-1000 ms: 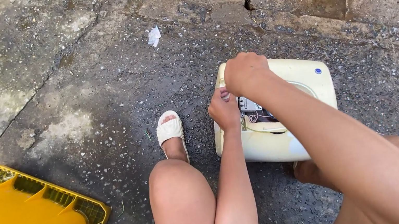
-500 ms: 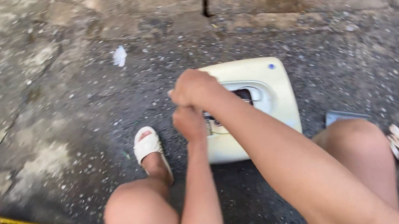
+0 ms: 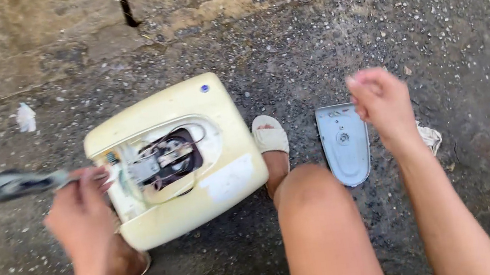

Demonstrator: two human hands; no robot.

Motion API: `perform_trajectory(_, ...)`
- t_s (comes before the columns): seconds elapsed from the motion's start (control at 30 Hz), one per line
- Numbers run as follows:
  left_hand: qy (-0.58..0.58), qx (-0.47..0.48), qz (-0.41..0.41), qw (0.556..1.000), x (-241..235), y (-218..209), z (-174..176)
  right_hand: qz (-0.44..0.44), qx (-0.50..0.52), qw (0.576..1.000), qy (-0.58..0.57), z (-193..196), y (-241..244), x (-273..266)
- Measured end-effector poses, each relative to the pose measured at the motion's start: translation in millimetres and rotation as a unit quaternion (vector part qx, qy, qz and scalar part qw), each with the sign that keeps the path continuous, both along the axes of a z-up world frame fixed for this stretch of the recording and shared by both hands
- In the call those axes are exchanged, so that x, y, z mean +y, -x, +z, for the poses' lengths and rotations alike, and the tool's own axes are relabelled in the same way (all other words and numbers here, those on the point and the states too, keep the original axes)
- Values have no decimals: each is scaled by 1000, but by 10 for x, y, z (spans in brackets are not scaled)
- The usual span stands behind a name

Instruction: The person sits on the ground and repairs a small white appliance. They use a screwdriver to remove screws and open the casing, then use a wrench to adjust internal components. The person also handles wires and a small metal cover during the process.

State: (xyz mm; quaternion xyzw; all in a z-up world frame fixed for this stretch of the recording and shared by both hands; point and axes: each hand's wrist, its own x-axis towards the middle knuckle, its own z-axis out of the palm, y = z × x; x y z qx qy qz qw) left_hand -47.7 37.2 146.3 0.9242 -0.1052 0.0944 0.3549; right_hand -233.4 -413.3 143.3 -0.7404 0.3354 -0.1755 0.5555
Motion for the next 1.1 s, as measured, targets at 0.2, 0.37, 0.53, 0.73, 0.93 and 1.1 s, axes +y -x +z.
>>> perform_trajectory(0.2, 150, 131, -26, 980, 372, -98, -310, -210, 143, 964, -76, -2810, 934, -1160)
perform_trajectory(0.37, 174, 125, -16, 977, 837, 26, -1258, -170, 242, 953, 73, -3506, 709, -1379)
perform_trajectory(0.53, 170, 326, -15, 930, 2218, -413, -2230, -140, 360, 914, 124, -3663, 400, -1400)
perform_trajectory(0.73, 121, 402, -67, 905, 2267, -590, -1984, -116, 372, 908, 153, -3712, 400, -1372)
perform_trajectory(0.93, 148, 298, -29, 943, 1813, -447, -1569, -73, 425, 890, 149, -3848, 445, -1524)
perform_trajectory(1.1, 112, 216, 25, 970, 345, -102, -379, -62, 318, 920, 223, -3516, 616, -1457)
